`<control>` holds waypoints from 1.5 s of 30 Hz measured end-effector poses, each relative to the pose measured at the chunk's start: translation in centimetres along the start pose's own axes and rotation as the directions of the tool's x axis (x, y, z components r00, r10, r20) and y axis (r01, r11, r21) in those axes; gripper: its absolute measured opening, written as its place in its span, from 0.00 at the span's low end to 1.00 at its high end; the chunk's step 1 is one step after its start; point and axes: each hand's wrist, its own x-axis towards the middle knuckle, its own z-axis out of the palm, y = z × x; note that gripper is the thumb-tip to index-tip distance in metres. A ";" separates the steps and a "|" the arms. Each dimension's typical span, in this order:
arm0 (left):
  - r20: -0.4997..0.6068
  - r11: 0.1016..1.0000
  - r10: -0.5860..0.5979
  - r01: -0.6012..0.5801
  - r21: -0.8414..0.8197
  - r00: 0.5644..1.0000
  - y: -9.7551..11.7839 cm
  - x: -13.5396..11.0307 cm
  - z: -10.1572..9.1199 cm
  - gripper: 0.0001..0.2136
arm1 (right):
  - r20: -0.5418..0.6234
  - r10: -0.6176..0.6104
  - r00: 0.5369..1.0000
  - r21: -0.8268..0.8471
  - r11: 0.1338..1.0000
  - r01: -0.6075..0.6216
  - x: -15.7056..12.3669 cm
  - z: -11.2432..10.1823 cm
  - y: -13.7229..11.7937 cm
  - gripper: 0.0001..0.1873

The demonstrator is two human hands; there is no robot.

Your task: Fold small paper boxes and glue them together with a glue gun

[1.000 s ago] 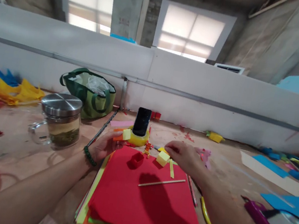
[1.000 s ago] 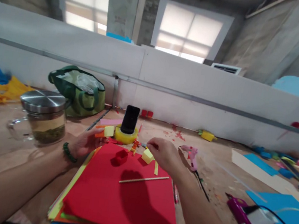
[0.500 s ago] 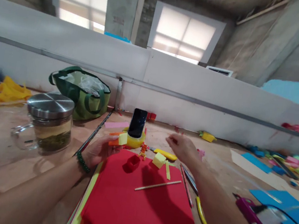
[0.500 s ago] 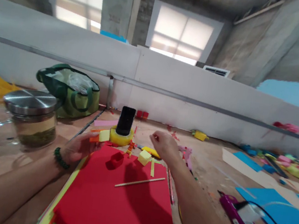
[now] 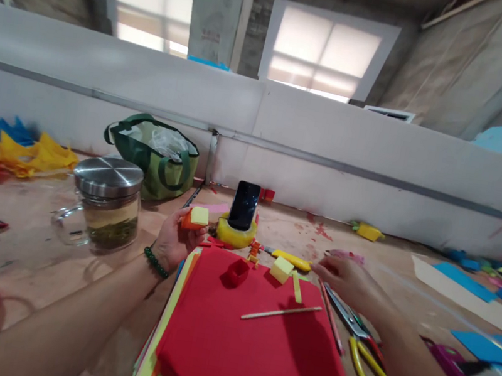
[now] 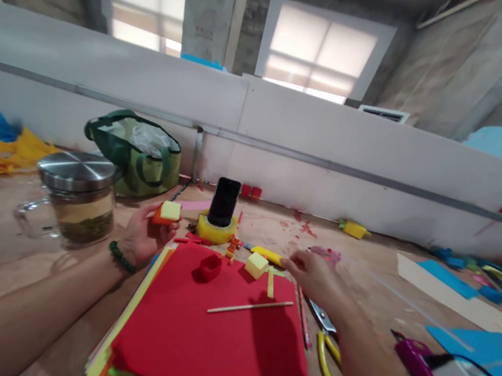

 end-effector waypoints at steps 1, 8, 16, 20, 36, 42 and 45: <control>-0.007 1.000 0.008 -0.008 -0.003 1.000 0.1 0.0 0.0 0.12 | 0.023 -0.009 1.000 -0.003 1.000 0.009 0.5 -0.1 -0.9 0.20; 0.006 1.000 0.020 -0.020 -0.010 1.000 -0.3 0.4 -0.3 0.14 | 0.085 -0.010 0.996 -0.072 0.997 0.016 4.0 0.1 -2.3 0.17; 0.034 0.999 -0.033 0.033 0.005 0.999 -1.1 0.6 -0.7 0.16 | 0.307 -0.205 0.929 -0.123 0.960 0.252 9.1 4.0 -6.8 0.10; 0.054 0.998 -0.053 0.052 0.020 0.997 -1.0 0.5 -0.6 0.16 | 0.384 -0.188 0.904 -0.250 0.921 0.297 10.8 5.1 -8.6 0.13; 0.046 0.996 -0.072 0.069 0.064 0.996 -1.1 0.6 -0.6 0.14 | 0.331 -0.185 0.925 0.155 0.978 0.140 8.9 1.0 -6.3 0.11; 0.056 0.992 -0.091 0.085 0.097 0.994 -1.6 -0.2 0.2 0.14 | 0.391 -0.225 0.892 0.531 0.847 -0.019 2.1 -0.6 -6.1 0.18; 0.074 0.988 -0.109 0.100 0.118 0.991 -2.0 -0.9 0.9 0.15 | 0.389 -0.236 0.890 0.655 0.751 -0.088 -1.3 0.6 -7.0 0.16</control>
